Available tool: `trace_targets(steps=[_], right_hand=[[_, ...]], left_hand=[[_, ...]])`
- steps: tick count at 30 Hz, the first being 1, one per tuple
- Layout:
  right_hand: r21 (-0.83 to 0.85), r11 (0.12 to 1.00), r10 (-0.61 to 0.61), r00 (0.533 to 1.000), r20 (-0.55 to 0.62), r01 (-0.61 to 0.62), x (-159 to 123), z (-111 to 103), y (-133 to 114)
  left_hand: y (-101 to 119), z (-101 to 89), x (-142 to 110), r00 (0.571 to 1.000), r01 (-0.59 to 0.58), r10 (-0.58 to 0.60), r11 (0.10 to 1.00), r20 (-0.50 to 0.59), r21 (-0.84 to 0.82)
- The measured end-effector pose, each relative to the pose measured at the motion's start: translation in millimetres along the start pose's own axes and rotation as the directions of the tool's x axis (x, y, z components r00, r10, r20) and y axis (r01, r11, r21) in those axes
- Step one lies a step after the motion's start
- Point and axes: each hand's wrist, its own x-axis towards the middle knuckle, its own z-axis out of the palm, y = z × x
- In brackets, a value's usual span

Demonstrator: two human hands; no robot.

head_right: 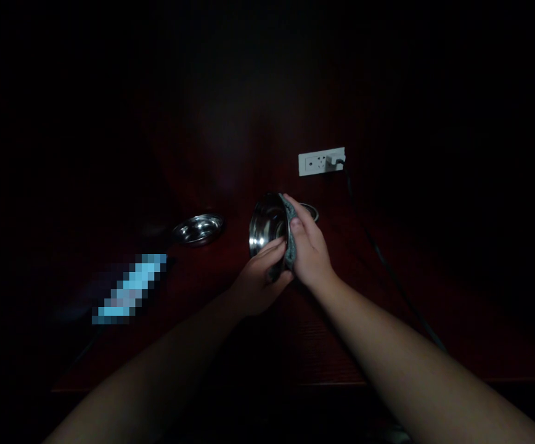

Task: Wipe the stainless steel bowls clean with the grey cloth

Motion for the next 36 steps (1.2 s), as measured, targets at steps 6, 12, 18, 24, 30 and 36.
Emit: trace_targets(steps=[6,12,18,24,30,36], right_hand=[[-0.005,1.000,0.000,1.000,-0.029,0.000,0.3,0.2,-2.9],[0.009,1.000,0.013,1.000,-0.026,-0.013,-0.1,1.7,-3.8],[0.002,1.000,0.016,1.000,0.012,-0.016,-2.3,2.4,-0.3],[-0.024,1.000,-0.007,0.999,0.051,0.008,-4.2,2.7,0.6],[-0.061,0.997,-0.040,0.998,0.043,0.043,-3.7,1.2,-0.3],[-0.061,0.998,-0.021,0.999,0.047,0.023,-2.9,1.3,2.6]], left_hand=[[2.9,-2.1,0.2,0.999,-0.021,0.022,1.000,0.037,-0.023],[0.1,0.0,-3.3,1.000,0.008,-0.008,1.000,-0.019,-0.026],[1.6,1.2,-1.6,0.994,0.098,-0.099,0.995,-0.043,-0.033],[5.1,2.8,0.2,0.993,0.097,-0.099,0.995,-0.062,-0.027],[3.8,1.6,2.0,0.997,0.056,-0.057,0.998,-0.046,-0.032],[2.4,0.8,3.2,0.998,0.059,-0.060,0.997,-0.027,-0.049]])
